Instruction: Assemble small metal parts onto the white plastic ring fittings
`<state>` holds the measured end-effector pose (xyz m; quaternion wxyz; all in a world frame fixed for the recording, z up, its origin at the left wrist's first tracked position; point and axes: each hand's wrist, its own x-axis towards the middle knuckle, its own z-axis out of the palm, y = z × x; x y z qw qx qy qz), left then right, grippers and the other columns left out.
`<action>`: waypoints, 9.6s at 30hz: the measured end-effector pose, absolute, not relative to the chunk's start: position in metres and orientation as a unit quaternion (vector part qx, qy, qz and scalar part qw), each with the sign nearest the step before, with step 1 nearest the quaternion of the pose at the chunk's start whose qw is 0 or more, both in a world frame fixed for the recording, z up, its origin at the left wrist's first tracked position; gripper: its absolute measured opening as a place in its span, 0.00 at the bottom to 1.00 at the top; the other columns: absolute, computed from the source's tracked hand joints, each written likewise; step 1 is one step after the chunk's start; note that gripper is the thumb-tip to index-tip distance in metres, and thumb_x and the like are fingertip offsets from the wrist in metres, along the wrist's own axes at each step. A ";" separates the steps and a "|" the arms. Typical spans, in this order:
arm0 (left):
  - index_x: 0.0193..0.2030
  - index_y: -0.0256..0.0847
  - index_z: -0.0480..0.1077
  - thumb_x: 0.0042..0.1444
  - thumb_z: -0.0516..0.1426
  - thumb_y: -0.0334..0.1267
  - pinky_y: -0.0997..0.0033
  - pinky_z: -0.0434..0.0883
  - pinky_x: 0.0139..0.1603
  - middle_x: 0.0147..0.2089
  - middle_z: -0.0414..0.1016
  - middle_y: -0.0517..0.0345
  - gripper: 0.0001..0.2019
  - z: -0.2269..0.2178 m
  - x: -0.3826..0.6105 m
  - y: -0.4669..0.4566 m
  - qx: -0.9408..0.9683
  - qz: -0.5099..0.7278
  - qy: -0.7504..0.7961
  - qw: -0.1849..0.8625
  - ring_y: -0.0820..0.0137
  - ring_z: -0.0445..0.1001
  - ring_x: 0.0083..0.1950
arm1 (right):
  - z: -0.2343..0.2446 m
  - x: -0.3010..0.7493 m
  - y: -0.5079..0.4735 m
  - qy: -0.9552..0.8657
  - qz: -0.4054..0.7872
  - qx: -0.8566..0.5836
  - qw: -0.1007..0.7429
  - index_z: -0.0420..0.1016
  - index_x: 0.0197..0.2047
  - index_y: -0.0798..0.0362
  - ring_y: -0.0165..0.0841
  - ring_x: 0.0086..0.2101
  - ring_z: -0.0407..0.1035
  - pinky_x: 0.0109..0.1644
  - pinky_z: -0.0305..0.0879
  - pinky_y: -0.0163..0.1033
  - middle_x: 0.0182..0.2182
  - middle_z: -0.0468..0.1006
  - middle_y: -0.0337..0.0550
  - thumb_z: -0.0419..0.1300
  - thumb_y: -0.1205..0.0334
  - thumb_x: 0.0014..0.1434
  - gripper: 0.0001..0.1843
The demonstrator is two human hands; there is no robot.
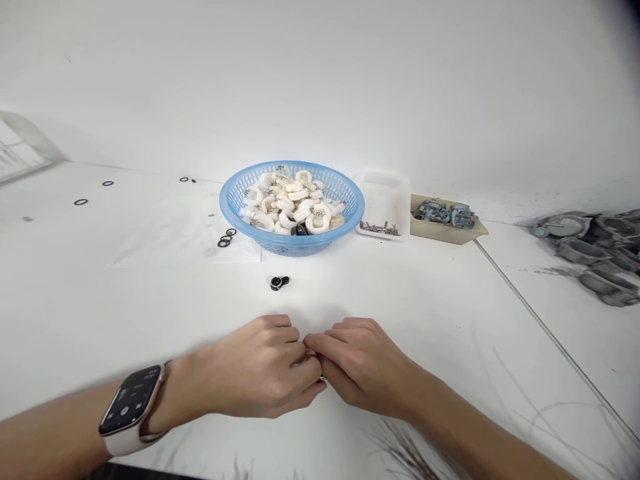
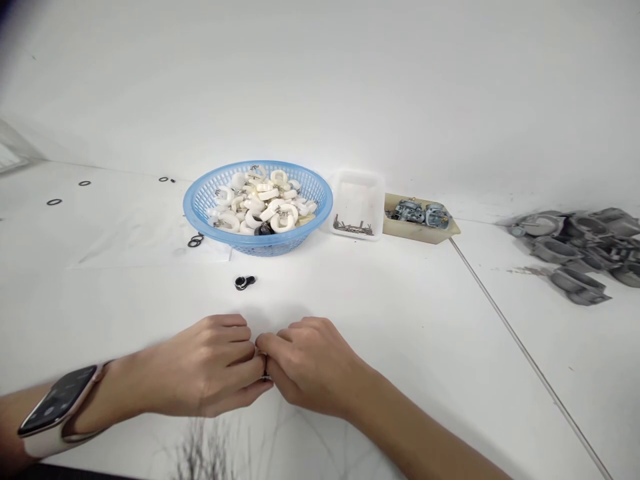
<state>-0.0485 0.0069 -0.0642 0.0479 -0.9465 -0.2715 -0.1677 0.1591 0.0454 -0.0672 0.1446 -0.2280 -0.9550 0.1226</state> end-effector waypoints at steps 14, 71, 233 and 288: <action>0.29 0.41 0.60 0.62 0.54 0.37 0.65 0.55 0.29 0.24 0.61 0.64 0.11 -0.064 -0.047 0.008 -0.947 -0.164 -0.270 0.054 0.70 0.55 0.25 | -0.063 0.159 0.044 -0.958 0.121 -0.238 0.105 0.68 0.32 0.51 0.28 0.22 0.53 0.27 0.44 0.37 0.20 0.66 0.33 0.48 0.69 0.61 0.10; 0.31 0.40 0.59 0.63 0.53 0.35 0.64 0.53 0.30 0.25 0.61 0.63 0.09 -0.059 -0.045 0.005 -0.951 -0.131 -0.276 0.035 0.69 0.56 0.25 | -0.055 0.158 0.039 -0.965 0.104 -0.239 0.032 0.65 0.34 0.52 0.31 0.24 0.59 0.30 0.52 0.39 0.24 0.70 0.38 0.50 0.74 0.58 0.08; 0.32 0.39 0.60 0.61 0.53 0.33 0.65 0.55 0.28 0.24 0.60 0.63 0.07 -0.057 -0.044 0.004 -0.937 -0.154 -0.305 0.066 0.70 0.55 0.26 | -0.054 0.159 0.041 -0.939 0.111 -0.318 0.072 0.59 0.33 0.51 0.30 0.24 0.54 0.31 0.47 0.38 0.23 0.65 0.34 0.44 0.70 0.62 0.08; 0.28 0.40 0.62 0.60 0.54 0.34 0.65 0.56 0.29 0.24 0.62 0.62 0.08 -0.063 -0.043 0.003 -0.950 -0.155 -0.266 0.054 0.70 0.57 0.25 | -0.052 0.160 0.038 -0.967 0.100 -0.234 0.032 0.64 0.32 0.52 0.29 0.23 0.56 0.30 0.47 0.38 0.24 0.69 0.36 0.49 0.73 0.59 0.08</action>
